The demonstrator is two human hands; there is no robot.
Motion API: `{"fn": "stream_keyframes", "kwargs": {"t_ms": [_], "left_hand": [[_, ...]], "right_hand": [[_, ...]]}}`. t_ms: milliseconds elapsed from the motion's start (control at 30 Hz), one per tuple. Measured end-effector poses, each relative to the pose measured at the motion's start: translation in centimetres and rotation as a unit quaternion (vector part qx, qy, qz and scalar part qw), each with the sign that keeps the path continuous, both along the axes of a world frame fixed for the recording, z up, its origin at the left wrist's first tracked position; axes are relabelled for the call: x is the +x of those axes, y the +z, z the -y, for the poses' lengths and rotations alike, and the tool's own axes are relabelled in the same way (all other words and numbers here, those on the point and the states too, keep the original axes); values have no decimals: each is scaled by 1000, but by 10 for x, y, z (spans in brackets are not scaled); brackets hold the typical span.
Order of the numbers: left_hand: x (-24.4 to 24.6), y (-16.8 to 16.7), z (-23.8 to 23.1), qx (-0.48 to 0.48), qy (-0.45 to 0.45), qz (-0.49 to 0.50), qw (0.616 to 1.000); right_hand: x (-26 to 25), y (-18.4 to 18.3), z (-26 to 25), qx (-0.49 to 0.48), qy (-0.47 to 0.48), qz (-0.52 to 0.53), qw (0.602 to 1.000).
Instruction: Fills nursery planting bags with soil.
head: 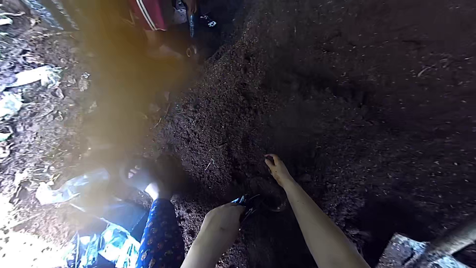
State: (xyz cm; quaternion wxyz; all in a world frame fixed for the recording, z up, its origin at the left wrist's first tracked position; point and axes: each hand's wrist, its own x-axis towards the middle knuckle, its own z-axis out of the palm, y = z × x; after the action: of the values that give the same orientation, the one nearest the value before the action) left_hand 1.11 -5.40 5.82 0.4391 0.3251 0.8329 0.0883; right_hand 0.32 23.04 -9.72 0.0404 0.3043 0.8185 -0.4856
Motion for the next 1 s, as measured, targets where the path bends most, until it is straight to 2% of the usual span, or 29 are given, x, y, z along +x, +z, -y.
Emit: {"fn": "stream_keyframes", "kwargs": {"t_ms": [133,200,333,467,533,633,700,767,833,900,1000], "left_hand": [[12,-9,-2,-9,-29,3,1000],[14,-12,0,-14,-14,4,1000],[-6,-8,16,-12,114,-43,992],[-23,1,40,82,250,-112,958],[-27,4,51,134,295,-142,935],[-28,8,61,211,361,-198,887],[-30,10,67,244,395,-226,856],[-31,9,72,259,415,-238,839],[-31,7,73,272,418,-251,830],[-31,3,71,284,419,-260,822],[-31,-2,67,292,404,-273,823]], "right_hand": [[17,21,-3,60,-19,35,997],[23,31,-4,71,-26,53,996],[37,40,-4,97,67,154,981],[86,13,6,122,122,217,961],[115,-6,19,148,116,177,966],[144,-20,44,144,10,49,988],[150,-15,71,71,-70,0,995],[149,-14,106,-84,-111,-31,990],[142,-20,148,-268,-131,-32,954],[133,-22,197,-428,-144,24,892],[108,-32,269,-610,-210,145,750]]}}
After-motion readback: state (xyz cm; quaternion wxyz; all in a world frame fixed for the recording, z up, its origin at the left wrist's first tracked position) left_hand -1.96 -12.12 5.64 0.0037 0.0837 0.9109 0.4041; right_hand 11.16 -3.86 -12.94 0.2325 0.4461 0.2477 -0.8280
